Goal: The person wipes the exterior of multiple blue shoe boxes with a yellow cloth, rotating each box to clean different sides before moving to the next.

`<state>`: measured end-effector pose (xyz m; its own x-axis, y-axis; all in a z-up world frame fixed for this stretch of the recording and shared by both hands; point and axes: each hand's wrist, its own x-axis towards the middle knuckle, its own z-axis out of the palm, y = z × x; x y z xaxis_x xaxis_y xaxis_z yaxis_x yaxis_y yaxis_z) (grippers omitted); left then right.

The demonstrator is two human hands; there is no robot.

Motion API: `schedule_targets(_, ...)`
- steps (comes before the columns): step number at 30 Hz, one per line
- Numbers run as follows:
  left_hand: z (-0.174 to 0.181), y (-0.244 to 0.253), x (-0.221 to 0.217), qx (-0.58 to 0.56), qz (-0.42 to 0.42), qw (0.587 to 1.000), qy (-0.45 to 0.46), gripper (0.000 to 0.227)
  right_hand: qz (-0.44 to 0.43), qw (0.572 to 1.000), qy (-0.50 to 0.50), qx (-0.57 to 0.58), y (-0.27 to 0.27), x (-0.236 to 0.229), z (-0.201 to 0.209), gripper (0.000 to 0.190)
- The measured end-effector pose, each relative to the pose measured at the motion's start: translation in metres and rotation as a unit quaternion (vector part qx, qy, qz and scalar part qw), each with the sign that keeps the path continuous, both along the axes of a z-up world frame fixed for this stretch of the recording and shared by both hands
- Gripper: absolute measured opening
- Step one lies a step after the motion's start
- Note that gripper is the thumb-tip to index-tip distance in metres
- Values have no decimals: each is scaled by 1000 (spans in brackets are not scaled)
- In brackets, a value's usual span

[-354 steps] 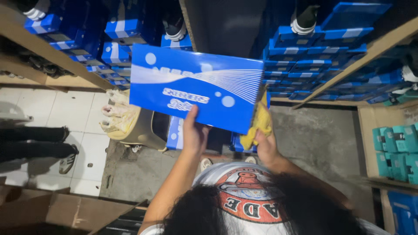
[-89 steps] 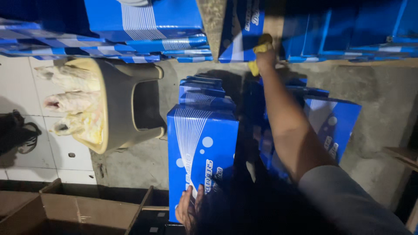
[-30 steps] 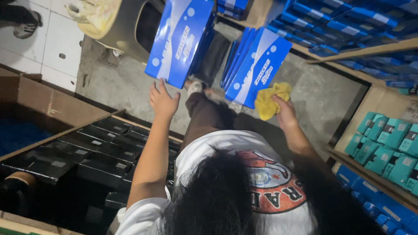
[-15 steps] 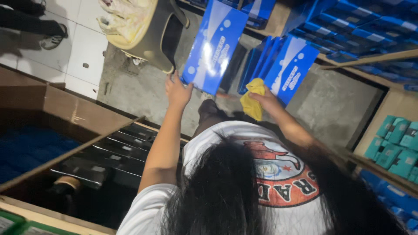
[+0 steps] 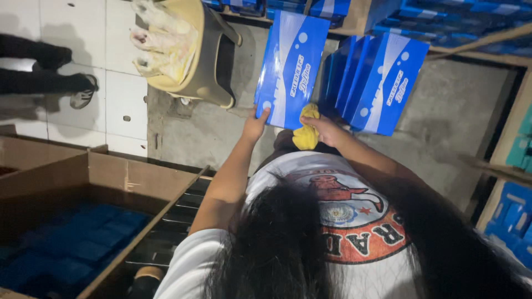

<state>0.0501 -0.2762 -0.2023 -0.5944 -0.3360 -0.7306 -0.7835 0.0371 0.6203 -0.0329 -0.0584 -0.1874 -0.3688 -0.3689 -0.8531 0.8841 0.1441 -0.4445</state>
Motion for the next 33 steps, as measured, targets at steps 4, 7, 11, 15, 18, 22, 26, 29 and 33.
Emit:
schedule_targets(4,10,-6,-3,-16,-5,1000,7,80,-44,998,40,13,-8,1,-5,51)
schedule_targets(7,23,-12,-5,-13,7,1000,5,73,-56,995,75,34,-13,-4,1,46)
schedule_targets(11,35,-8,-7,-1,89,995,51,66,-82,994,61,33,-18,-11,7,50)
schedule_targets(15,40,-10,-7,17,151,985,82,68,-104,992,63,38,-24,-14,16,47)
schedule_targets(18,43,-10,-10,37,181,979,92,65,-112,992,52,30,-23,-15,27,50)
schedule_targets(22,49,-9,-17,78,219,964,132,69,-112,991,64,20,-25,-17,43,49)
schedule_targets(26,58,-13,-22,183,235,943,147,85,-123,987,103,3,-26,-20,51,41)
schedule_targets(29,62,-26,-23,190,162,960,125,86,-134,982,131,-2,-22,-21,60,38)
schedule_targets(33,62,-27,-17,187,128,964,141,83,-127,980,155,-3,-12,-16,63,37)
